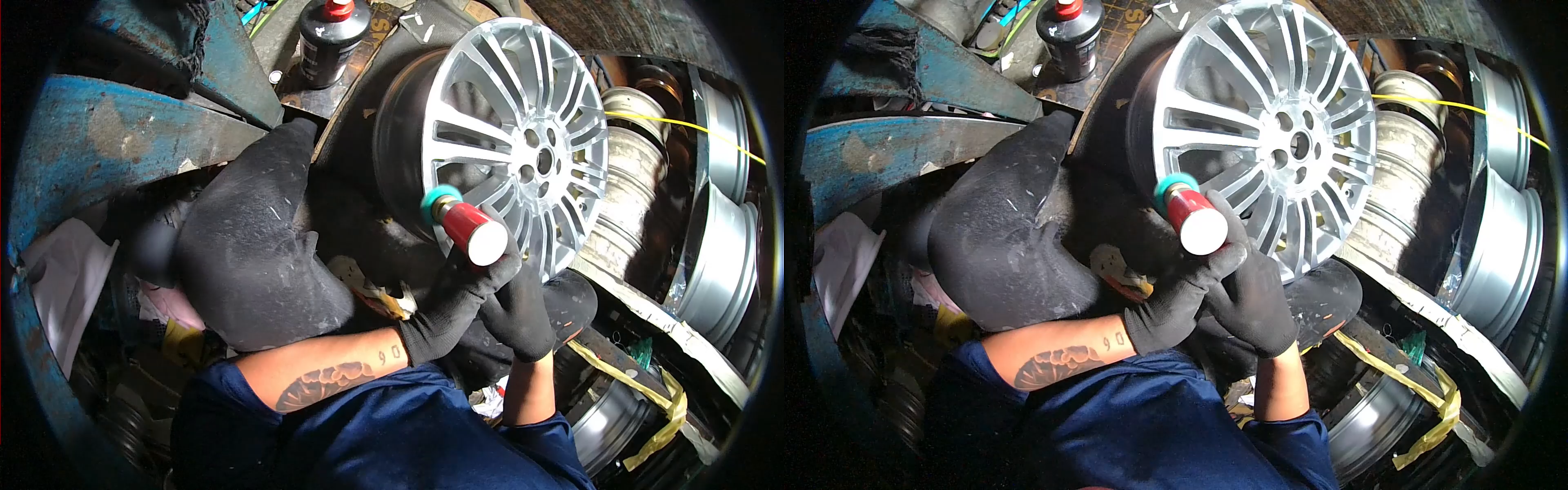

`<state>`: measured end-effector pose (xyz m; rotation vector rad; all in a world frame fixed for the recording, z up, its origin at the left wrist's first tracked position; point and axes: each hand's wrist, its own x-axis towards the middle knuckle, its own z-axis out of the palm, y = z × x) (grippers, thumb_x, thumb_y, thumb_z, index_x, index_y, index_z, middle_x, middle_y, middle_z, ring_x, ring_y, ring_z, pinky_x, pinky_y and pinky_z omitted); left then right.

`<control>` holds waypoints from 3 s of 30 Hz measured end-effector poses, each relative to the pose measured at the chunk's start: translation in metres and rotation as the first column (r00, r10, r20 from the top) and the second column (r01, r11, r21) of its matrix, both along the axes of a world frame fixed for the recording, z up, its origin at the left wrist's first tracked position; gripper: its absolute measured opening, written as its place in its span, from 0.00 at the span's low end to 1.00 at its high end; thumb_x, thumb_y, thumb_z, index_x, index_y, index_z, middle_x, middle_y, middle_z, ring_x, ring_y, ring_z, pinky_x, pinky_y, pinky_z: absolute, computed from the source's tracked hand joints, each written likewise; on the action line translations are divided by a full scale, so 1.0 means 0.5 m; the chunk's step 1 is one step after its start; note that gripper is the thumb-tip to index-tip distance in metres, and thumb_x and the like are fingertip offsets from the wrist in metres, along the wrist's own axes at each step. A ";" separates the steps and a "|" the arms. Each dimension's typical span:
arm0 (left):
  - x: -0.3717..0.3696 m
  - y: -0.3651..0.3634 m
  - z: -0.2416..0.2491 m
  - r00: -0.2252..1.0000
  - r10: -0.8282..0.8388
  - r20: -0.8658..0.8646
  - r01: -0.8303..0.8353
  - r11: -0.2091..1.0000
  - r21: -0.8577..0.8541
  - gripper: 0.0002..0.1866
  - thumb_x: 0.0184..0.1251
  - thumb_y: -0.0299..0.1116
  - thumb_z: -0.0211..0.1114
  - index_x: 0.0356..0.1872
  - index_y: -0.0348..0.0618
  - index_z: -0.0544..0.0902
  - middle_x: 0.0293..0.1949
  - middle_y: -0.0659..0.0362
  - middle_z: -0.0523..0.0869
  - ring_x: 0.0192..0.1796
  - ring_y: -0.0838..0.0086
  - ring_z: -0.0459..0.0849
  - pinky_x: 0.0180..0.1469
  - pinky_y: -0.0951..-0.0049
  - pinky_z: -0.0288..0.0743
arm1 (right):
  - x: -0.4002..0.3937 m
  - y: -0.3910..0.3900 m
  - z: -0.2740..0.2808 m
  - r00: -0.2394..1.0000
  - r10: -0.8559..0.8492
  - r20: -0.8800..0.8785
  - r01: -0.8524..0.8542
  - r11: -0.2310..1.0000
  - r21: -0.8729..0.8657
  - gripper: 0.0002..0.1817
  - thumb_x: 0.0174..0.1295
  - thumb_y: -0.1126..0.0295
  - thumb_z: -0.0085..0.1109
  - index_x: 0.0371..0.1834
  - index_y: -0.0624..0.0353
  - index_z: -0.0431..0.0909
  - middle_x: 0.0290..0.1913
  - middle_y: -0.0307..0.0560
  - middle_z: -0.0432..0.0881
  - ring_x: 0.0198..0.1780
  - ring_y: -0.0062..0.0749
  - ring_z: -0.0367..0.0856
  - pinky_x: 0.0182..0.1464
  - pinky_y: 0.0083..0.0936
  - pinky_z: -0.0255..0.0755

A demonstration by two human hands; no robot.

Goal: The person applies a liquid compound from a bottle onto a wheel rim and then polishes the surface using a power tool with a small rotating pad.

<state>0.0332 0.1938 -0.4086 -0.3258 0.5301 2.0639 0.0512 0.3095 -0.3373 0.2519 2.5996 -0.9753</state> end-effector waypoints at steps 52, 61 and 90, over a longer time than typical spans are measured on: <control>-0.063 0.013 0.016 0.987 0.130 -0.097 -0.138 0.987 -0.085 0.33 0.74 0.46 0.68 0.70 0.36 0.70 0.61 0.56 0.78 0.64 0.72 0.76 0.67 0.71 0.70 | -0.087 -0.010 0.038 0.997 -0.004 0.082 -0.003 0.996 0.084 0.46 0.59 0.68 0.65 0.82 0.46 0.56 0.66 0.65 0.78 0.62 0.64 0.79 0.63 0.44 0.73; -0.097 0.013 0.011 0.989 0.140 -0.057 -0.141 0.990 -0.020 0.29 0.74 0.41 0.67 0.68 0.36 0.72 0.60 0.59 0.79 0.62 0.75 0.77 0.67 0.73 0.70 | -0.101 -0.018 0.026 0.999 -0.045 0.013 0.044 0.994 0.101 0.44 0.60 0.67 0.64 0.82 0.47 0.57 0.68 0.61 0.76 0.63 0.62 0.78 0.62 0.44 0.74; -0.053 -0.008 0.042 0.999 0.028 0.015 -0.028 0.999 -0.026 0.31 0.74 0.42 0.68 0.70 0.38 0.68 0.61 0.60 0.75 0.61 0.76 0.77 0.66 0.74 0.71 | -0.045 -0.013 0.034 0.993 -0.089 0.074 0.091 0.995 -0.028 0.44 0.60 0.69 0.63 0.82 0.53 0.57 0.69 0.64 0.75 0.66 0.63 0.76 0.65 0.43 0.71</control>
